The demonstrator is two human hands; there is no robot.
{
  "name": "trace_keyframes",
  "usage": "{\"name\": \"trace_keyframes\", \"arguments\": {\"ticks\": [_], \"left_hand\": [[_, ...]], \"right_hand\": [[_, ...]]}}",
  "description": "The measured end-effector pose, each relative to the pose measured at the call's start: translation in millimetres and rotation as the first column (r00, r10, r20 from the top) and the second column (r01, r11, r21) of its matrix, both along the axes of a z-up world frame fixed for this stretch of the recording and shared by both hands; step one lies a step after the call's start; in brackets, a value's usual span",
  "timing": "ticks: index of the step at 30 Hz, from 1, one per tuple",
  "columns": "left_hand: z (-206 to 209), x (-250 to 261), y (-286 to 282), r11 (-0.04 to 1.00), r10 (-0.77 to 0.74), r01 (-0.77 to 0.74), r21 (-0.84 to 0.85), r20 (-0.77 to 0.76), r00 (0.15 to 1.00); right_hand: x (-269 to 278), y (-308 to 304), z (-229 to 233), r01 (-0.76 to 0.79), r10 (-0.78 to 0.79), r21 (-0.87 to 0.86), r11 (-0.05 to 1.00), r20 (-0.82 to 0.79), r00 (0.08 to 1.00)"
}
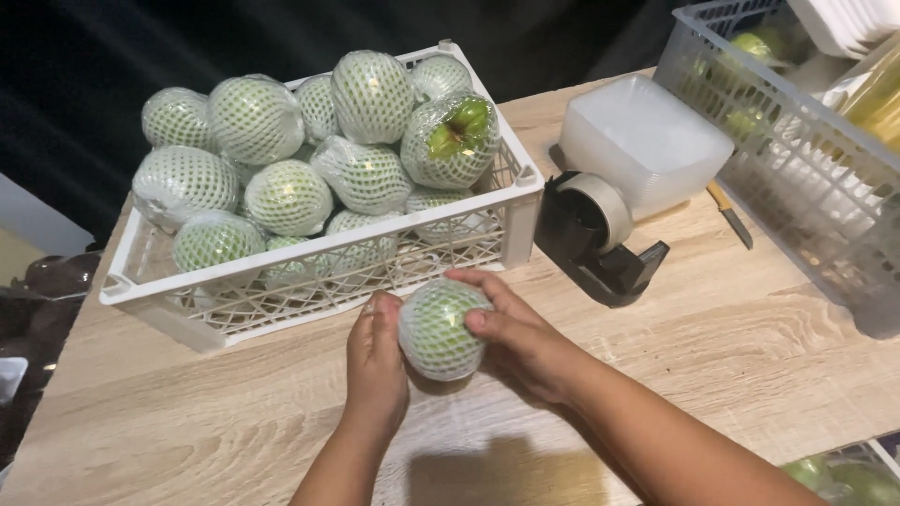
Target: Wrapping individual guavas in plastic film and securing them with tape from a dispenser.
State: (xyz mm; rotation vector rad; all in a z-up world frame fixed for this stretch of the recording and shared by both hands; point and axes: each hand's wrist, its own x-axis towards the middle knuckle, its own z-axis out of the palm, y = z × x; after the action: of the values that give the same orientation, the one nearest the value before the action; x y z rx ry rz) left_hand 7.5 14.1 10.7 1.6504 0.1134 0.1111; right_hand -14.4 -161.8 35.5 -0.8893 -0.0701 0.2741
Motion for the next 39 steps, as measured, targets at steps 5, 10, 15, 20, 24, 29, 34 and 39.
{"name": "trace_keyframes", "arguments": {"ticks": [5, 10, 15, 20, 24, 29, 34, 39], "left_hand": [[12.6, 5.2, 12.7, 0.927, -0.161, 0.11, 0.357, 0.114, 0.98], [19.2, 6.7, 6.7, 0.965, -0.064, 0.109, 0.24, -0.187, 0.98], [13.9, 8.3, 21.0, 0.898, -0.365, 0.247, -0.364, -0.302, 0.881], [3.6, 14.1, 28.8, 0.797, -0.484, 0.297, -0.526, -0.263, 0.834], [-15.6, 17.2, 41.7, 0.587, -0.686, 0.374, -0.718, -0.195, 0.701], [-16.7, 4.0, 15.1, 0.618, -0.69, 0.347, -0.706, -0.276, 0.669], [-21.9, 0.4, 6.8, 0.368, -0.777, 0.291, -0.883, -0.12, 0.618], [-29.8, 7.8, -2.7, 0.406, -0.713, 0.269, -0.873, -0.119, 0.691]], "right_hand": [[-2.7, -3.4, -1.0, 0.213, -0.034, -0.492, 0.844, 0.348, 0.937], [-6.9, -6.6, -4.7, 0.571, 0.148, -0.632, 0.524, 0.727, 0.67], [-8.4, -4.1, -6.0, 0.666, 0.228, -0.598, 0.446, 0.795, 0.561], [-6.7, -10.1, -4.5, 0.691, 0.203, -0.551, 0.468, 0.828, 0.523], [-11.9, -9.9, -3.3, 0.667, 0.203, -0.553, 0.5, 0.823, 0.53], [-4.6, -16.0, -12.1, 0.583, 0.106, -0.399, 0.708, 0.876, 0.47], [-9.7, -21.7, 0.3, 0.575, 0.15, -0.505, 0.644, 0.82, 0.552], [-21.7, -88.6, 15.6, 0.772, 0.096, -0.56, 0.301, 0.823, 0.56]]}}
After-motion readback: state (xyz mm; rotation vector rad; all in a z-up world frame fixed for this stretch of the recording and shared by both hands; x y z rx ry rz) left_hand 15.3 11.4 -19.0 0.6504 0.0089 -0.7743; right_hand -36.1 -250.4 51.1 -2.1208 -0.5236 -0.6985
